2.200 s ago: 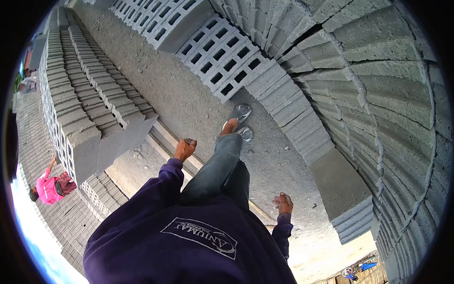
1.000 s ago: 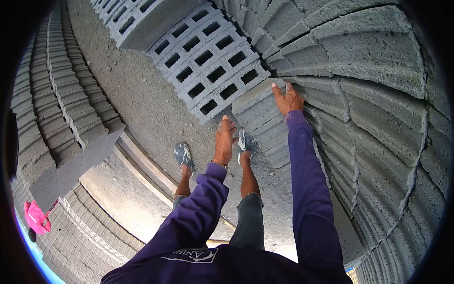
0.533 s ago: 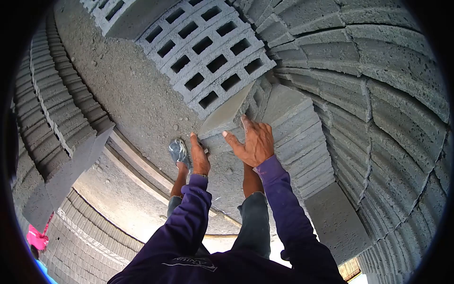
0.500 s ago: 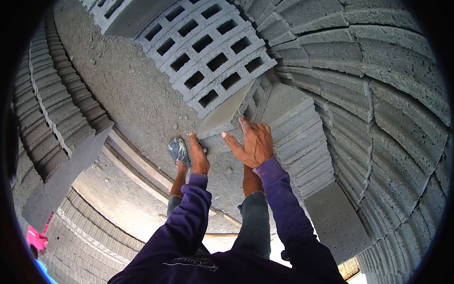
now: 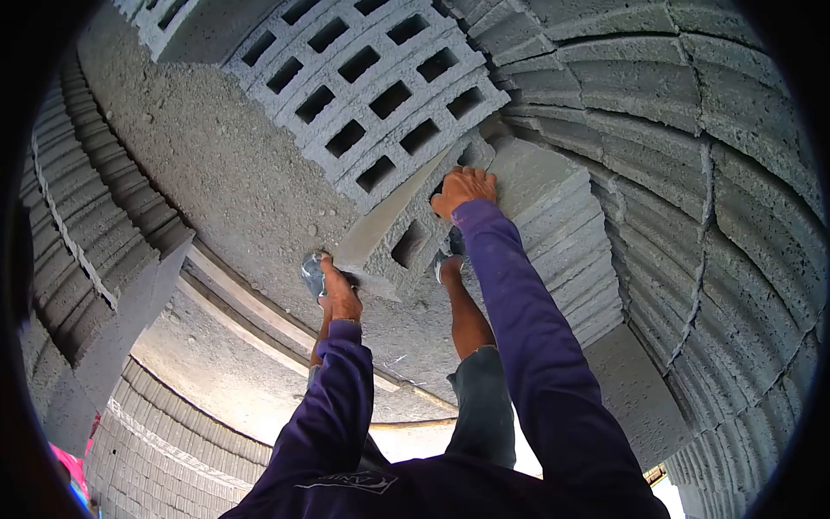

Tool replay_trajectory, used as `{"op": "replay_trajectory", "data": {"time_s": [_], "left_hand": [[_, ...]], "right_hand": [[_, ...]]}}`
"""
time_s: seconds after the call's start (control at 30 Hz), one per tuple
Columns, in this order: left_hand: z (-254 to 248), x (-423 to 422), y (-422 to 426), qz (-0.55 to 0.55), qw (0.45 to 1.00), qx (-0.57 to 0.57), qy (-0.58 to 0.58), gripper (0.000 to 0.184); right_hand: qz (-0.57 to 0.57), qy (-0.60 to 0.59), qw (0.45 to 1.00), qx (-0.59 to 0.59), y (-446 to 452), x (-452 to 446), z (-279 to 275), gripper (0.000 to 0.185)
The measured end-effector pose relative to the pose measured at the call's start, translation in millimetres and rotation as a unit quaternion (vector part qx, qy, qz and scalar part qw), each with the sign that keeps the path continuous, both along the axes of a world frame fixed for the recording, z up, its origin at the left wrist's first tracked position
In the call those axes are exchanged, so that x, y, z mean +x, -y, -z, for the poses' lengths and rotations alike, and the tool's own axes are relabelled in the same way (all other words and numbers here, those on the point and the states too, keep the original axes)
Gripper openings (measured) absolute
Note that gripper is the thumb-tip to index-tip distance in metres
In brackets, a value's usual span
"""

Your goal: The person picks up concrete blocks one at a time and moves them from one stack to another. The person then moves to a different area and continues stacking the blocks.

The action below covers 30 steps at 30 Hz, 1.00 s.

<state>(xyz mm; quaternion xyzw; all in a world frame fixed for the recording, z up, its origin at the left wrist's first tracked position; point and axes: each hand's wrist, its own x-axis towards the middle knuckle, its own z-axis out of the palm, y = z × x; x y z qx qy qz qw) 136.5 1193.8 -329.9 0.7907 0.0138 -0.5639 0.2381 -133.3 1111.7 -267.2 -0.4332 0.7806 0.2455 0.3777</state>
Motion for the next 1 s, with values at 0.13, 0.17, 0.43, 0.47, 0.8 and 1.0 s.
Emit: {"op": "replay_trajectory", "data": {"time_s": [0.13, 0.17, 0.43, 0.47, 0.8, 1.0], "left_hand": [[-6.8, 20.1, -0.4, 0.117, 0.991, 0.057, 0.03, 0.072], [-16.0, 23.2, -5.0, 0.114, 0.991, 0.059, 0.031, 0.072], [-143.0, -44.3, -19.1, 0.386, 0.914, -0.095, 0.081, 0.079], [-142.2, -61.4, -17.5, 0.418, 0.895, -0.08, 0.132, 0.085], [-71.1, -67.3, -7.3, 0.267, 0.925, -0.005, 0.27, 0.061], [-69.0, -50.7, -2.5, 0.287, 0.918, 0.019, 0.272, 0.044]], "right_hand": [[0.079, 0.002, 0.993, 0.085, 26.0, -14.5, 21.8, 0.052], [0.076, 0.004, 0.993, 0.087, 27.4, -18.4, 24.9, 0.052], [0.071, 0.016, 0.993, 0.096, 15.9, -34.7, 46.4, 0.069], [0.069, 0.017, 0.993, 0.096, 12.4, -32.8, 50.0, 0.069], [0.109, 0.013, 0.993, 0.042, -0.1, -1.7, 50.0, 0.06], [0.097, -0.024, 0.995, -0.017, -6.5, 20.3, 52.2, 0.035]]}}
